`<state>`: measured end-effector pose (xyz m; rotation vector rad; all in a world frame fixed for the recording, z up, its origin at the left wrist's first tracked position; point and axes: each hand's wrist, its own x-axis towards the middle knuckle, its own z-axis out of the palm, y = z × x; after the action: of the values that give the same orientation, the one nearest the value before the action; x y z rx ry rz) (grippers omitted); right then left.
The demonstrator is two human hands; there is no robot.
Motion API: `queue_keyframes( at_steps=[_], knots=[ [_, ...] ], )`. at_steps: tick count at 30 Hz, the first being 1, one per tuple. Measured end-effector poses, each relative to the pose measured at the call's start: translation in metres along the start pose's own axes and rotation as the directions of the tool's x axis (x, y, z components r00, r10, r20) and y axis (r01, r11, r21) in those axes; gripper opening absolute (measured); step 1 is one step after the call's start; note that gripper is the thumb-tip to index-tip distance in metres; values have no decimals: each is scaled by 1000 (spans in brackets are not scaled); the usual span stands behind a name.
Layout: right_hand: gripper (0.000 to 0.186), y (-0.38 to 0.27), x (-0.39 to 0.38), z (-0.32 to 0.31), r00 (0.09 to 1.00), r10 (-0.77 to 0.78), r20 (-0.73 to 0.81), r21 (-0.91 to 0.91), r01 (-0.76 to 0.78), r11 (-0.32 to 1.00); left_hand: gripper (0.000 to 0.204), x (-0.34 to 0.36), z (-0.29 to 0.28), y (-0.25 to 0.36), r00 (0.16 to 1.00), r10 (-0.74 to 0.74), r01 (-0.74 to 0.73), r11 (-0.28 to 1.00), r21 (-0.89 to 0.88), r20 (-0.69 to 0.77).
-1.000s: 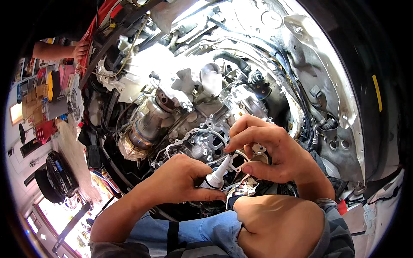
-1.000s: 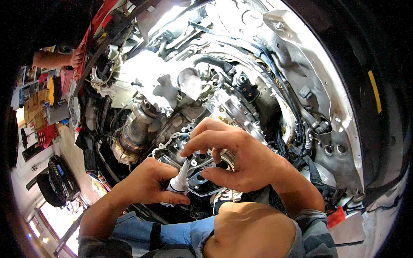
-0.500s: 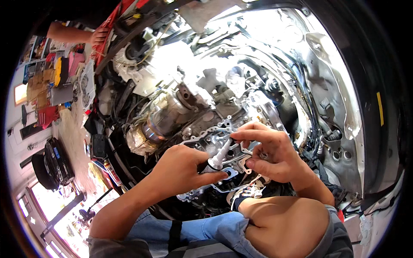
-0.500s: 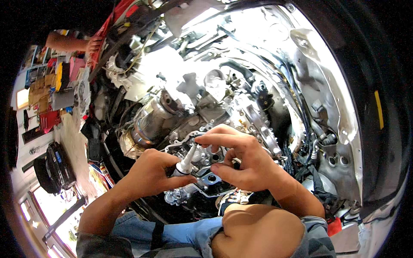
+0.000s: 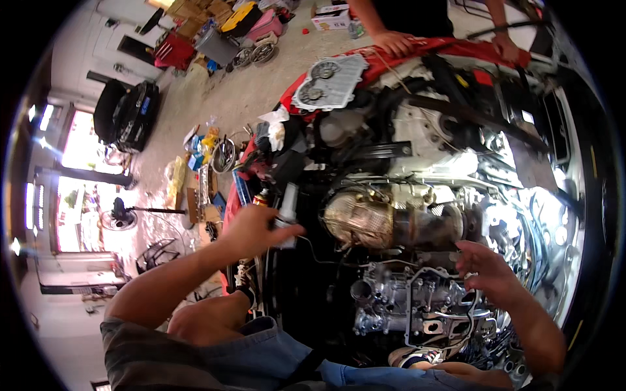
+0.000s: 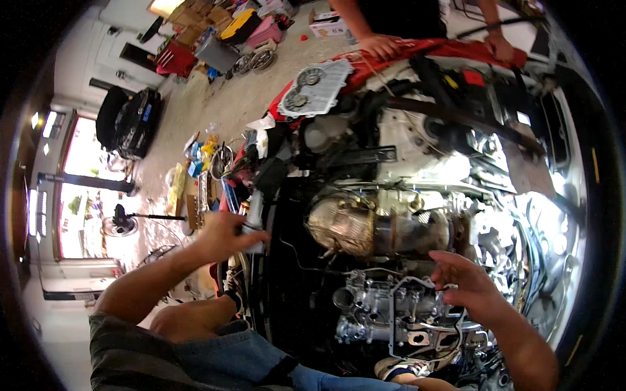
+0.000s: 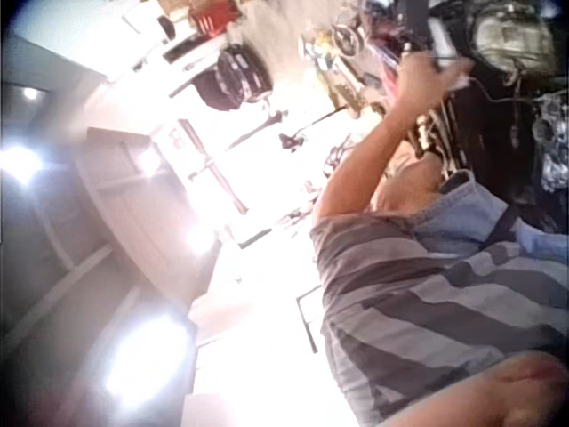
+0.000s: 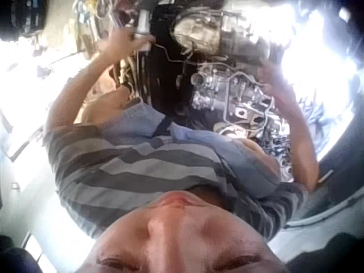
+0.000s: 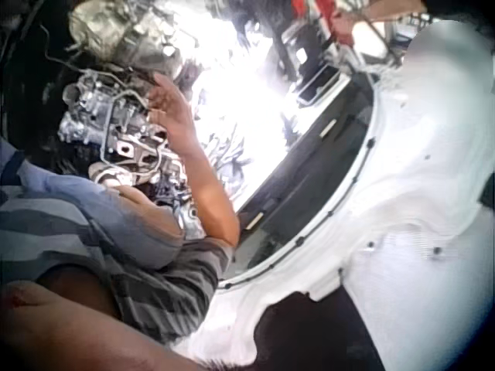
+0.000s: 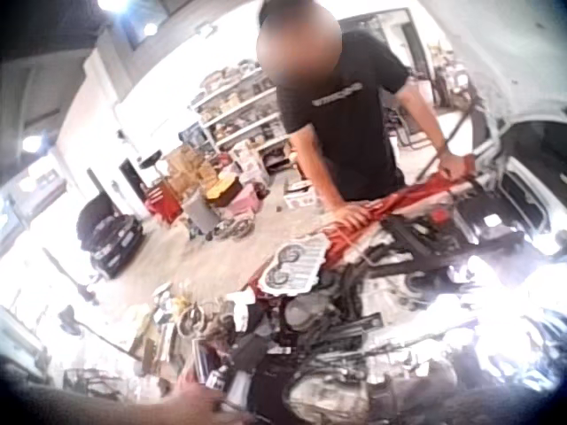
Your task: The person works on a car engine, using a long wrench to loosen parts, cleaning components with paper towels, and applying sealant from a tube to a gasket before placing a metal cover onto the engine block.
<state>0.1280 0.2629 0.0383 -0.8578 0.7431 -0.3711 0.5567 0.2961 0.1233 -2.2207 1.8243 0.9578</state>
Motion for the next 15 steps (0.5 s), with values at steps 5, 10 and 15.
queue_keyframes(
  at_steps=[5, 10, 15],
  knots=[
    [61, -67, 162, 94, 990, -9, 140, -523, 82, 848, 36, 19, -40, -174, 920, -163, -27, 880, -474, -356],
    [55, -85, 376, 189, 948, -221, 228, -811, 310, 496, 37, 57, -54, -271, 916, -55, -197, 800, -566, -397],
    [57, -37, 539, 237, 963, -230, 139, -990, 132, -48, 43, 118, -34, -300, 923, -1, -308, 600, -738, -386]
  ],
)
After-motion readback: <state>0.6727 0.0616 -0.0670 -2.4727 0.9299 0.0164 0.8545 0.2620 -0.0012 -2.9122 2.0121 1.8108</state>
